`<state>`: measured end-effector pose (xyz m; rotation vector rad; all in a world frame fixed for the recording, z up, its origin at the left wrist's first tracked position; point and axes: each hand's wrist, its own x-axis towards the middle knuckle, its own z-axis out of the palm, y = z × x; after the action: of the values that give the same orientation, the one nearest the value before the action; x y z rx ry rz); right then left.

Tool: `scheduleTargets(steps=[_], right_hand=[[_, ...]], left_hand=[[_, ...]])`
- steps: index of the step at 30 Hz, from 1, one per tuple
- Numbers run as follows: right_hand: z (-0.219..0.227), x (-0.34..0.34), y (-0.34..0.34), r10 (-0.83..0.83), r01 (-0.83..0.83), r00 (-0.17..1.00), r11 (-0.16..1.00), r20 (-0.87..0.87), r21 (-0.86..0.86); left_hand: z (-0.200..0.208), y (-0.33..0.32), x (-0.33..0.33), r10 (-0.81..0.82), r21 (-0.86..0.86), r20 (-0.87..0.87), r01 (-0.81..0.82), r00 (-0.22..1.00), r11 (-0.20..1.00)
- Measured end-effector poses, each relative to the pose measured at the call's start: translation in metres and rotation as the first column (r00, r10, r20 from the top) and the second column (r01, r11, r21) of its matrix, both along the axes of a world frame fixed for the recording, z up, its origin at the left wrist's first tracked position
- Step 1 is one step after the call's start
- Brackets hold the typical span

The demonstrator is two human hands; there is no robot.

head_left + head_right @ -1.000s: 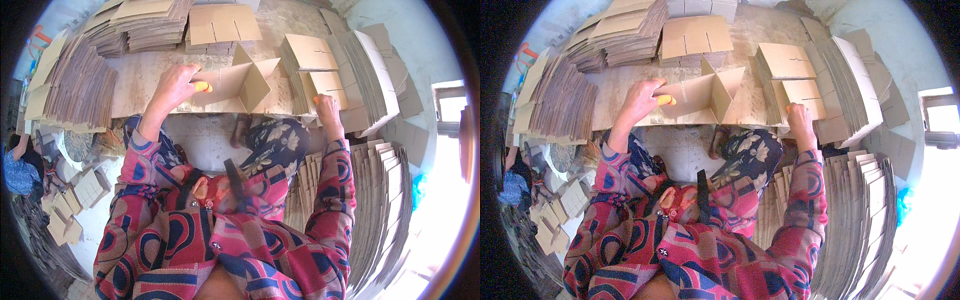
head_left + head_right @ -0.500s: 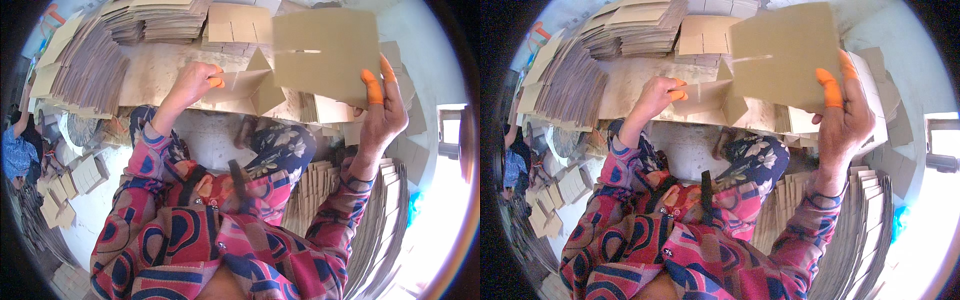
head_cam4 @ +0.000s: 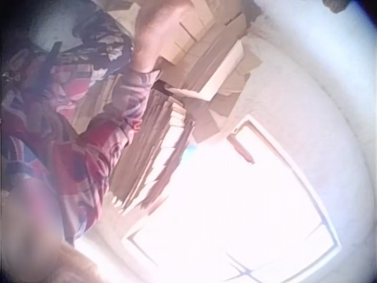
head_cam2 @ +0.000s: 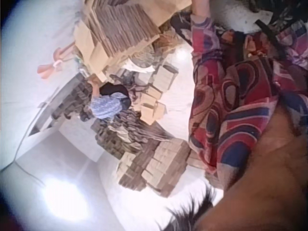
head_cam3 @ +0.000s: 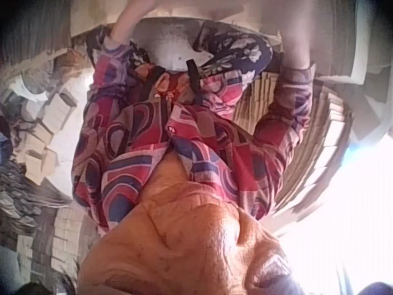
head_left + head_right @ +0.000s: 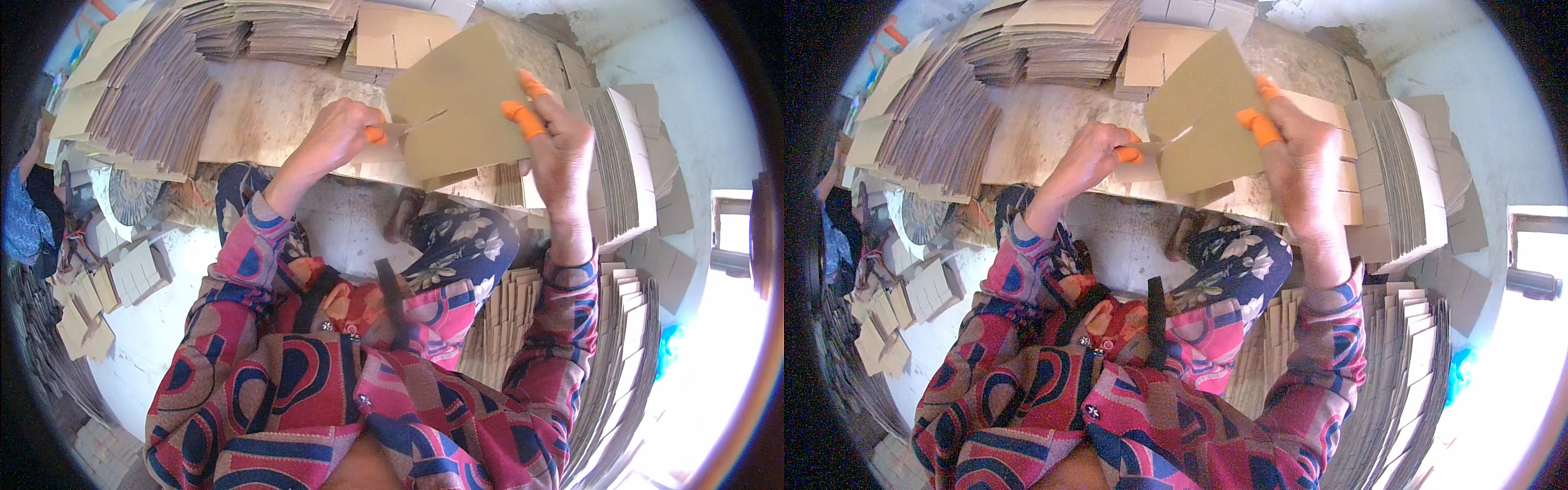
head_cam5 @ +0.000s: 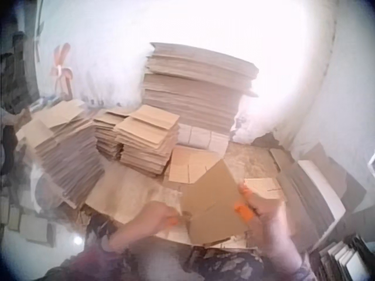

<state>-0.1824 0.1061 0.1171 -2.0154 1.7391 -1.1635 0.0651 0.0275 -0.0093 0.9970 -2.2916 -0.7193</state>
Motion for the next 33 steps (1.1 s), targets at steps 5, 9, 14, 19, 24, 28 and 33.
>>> scheduleTargets(steps=[5, 9, 14, 19, 24, 28, 33], right_hand=[[-0.035, 0.021, -0.007, 0.089, -0.072, 0.981, 0.992, -0.172, 0.104], [-0.041, 0.02, -0.011, 0.142, -0.121, 0.95, 0.988, -0.278, 0.09], [-0.04, 0.023, -0.009, 0.223, -0.176, 0.904, 0.972, -0.364, 0.158], [-0.105, 0.043, 0.002, 0.255, -0.15, 0.748, 0.964, -0.612, 0.219], [-0.085, 0.037, -0.001, 0.009, -0.021, 0.782, 1.0, -0.624, -0.013], [-0.085, -0.001, -0.037, -0.248, 0.017, 0.722, 0.94, -0.646, -0.341], [-0.055, 0.016, -0.034, 0.24, 0.021, 0.889, 0.829, -0.389, 0.56]], left_hand=[[-0.006, -0.002, -0.006, 0.013, -0.022, 0.01, -0.012, 1.0, 1.0], [-0.005, -0.002, -0.007, 0.032, -0.019, -0.003, -0.033, 0.999, 0.999], [-0.005, -0.001, -0.006, 0.027, 0.007, -0.026, -0.026, 0.999, 1.0], [-0.002, 0.003, -0.012, 0.034, -0.043, 0.001, -0.034, 0.999, 0.998], [-0.006, 0.009, -0.014, 0.064, -0.061, -0.015, -0.065, 0.998, 0.996], [-0.012, 0.008, -0.018, 0.06, -0.1, -0.002, -0.06, 0.998, 0.993], [-0.007, 0.008, -0.014, 0.084, -0.154, 0.078, -0.071, 0.993, 0.986]])
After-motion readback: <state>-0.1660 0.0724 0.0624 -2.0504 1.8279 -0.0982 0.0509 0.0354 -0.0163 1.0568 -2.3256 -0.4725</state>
